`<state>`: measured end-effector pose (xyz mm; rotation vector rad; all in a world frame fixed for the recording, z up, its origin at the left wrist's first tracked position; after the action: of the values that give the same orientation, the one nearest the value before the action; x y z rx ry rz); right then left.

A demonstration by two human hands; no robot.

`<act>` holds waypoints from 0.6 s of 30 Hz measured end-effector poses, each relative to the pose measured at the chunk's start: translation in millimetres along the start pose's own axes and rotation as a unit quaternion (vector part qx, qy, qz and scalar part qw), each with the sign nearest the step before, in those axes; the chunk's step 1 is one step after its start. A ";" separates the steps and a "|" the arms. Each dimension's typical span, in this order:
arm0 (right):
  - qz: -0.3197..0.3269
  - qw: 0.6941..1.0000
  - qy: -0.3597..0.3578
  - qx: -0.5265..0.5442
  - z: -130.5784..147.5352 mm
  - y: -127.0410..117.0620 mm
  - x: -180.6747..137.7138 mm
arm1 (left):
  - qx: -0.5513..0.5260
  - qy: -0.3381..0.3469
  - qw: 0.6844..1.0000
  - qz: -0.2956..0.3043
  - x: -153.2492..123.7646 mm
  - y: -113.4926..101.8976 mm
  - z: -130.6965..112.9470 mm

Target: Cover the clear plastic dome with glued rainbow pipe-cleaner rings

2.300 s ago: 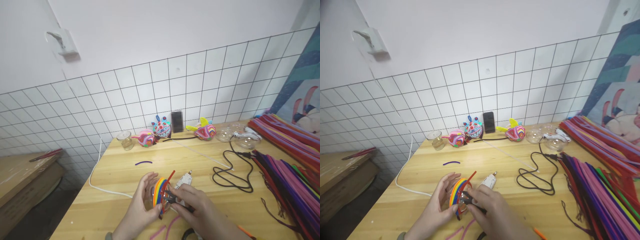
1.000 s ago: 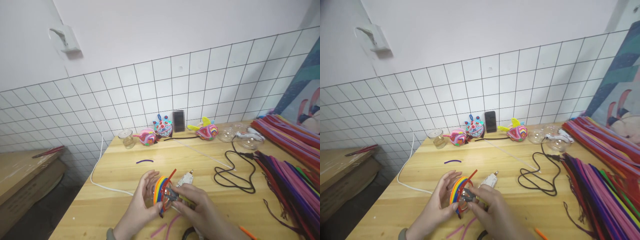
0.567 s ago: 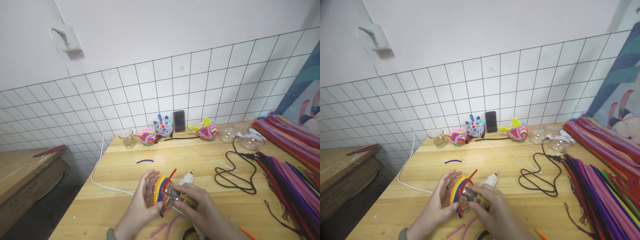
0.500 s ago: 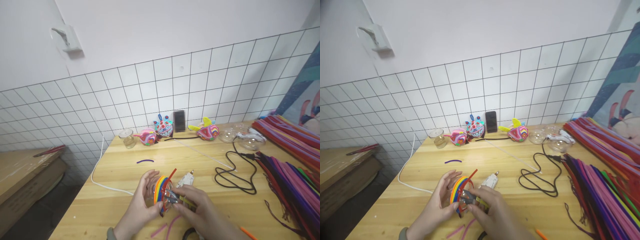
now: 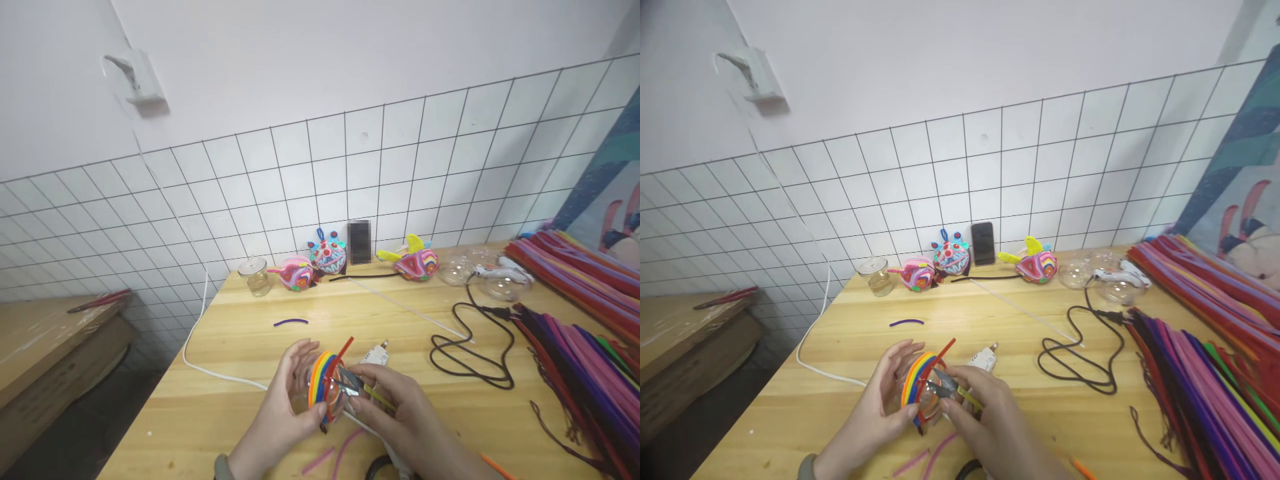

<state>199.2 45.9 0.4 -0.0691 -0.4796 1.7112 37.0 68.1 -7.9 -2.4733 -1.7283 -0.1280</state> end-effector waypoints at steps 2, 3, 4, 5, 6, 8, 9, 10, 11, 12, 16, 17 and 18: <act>0.015 1.000 0.004 0.011 0.8 0.7 0.0 | -0.004 0.005 1.000 -0.006 -0.2 -1.1 1.5; 0.019 1.000 0.004 0.014 1.2 0.8 -0.1 | -0.007 0.011 1.000 -0.008 -0.3 -1.4 2.2; 0.019 1.000 0.005 0.015 1.0 0.7 -0.3 | -0.011 0.015 1.000 -0.009 -0.4 -1.6 3.0; 0.016 1.000 0.006 0.015 0.7 0.7 -0.4 | -0.018 0.018 1.000 -0.010 -0.2 -1.8 4.3; 0.011 1.000 0.007 0.016 0.0 0.5 -0.5 | -0.026 0.020 0.999 -0.013 0.2 -2.6 5.7; -0.004 1.000 0.012 0.013 -2.4 -0.8 -0.3 | -0.050 0.023 0.998 -0.027 2.1 -6.4 8.6; -0.013 1.000 0.014 0.009 -3.9 -2.5 0.2 | -0.066 0.030 0.997 -0.039 3.4 -9.6 9.0; -0.025 1.000 0.017 -0.001 -5.7 -5.6 1.0 | -0.085 0.033 0.994 -0.059 4.6 -14.0 9.4; -0.038 0.999 0.021 -0.019 -7.9 -10.5 2.3 | -0.104 0.030 0.991 -0.076 5.8 -18.2 10.1; -0.053 0.997 0.028 -0.047 -11.1 -17.2 4.0 | -0.124 0.021 0.987 -0.097 6.7 -22.6 10.9; -0.053 0.961 0.080 -0.261 -36.5 -51.7 15.3 | -0.250 -0.075 0.956 -0.131 5.4 -26.6 17.8; -0.052 0.935 0.101 -0.336 -46.3 -62.7 18.2 | -0.274 -0.084 0.949 -0.134 4.4 -26.1 16.9; -0.059 0.921 0.117 -0.367 -56.0 -73.5 20.7 | -0.295 -0.091 0.942 -0.134 3.5 -25.1 15.9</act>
<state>280.5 89.9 -20.2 -0.7623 -0.9029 1.3020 14.7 82.2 -21.9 -2.6733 -2.3953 -0.5322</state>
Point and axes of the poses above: each hand's wrist, its own x-axis towards the middle knuckle, its own y-axis out of the palm, z = x × y, the point moved 8 cm from there along x, towards the middle knuckle, and after that the axes turned 1 degree about -x, right-handed, at the moved point
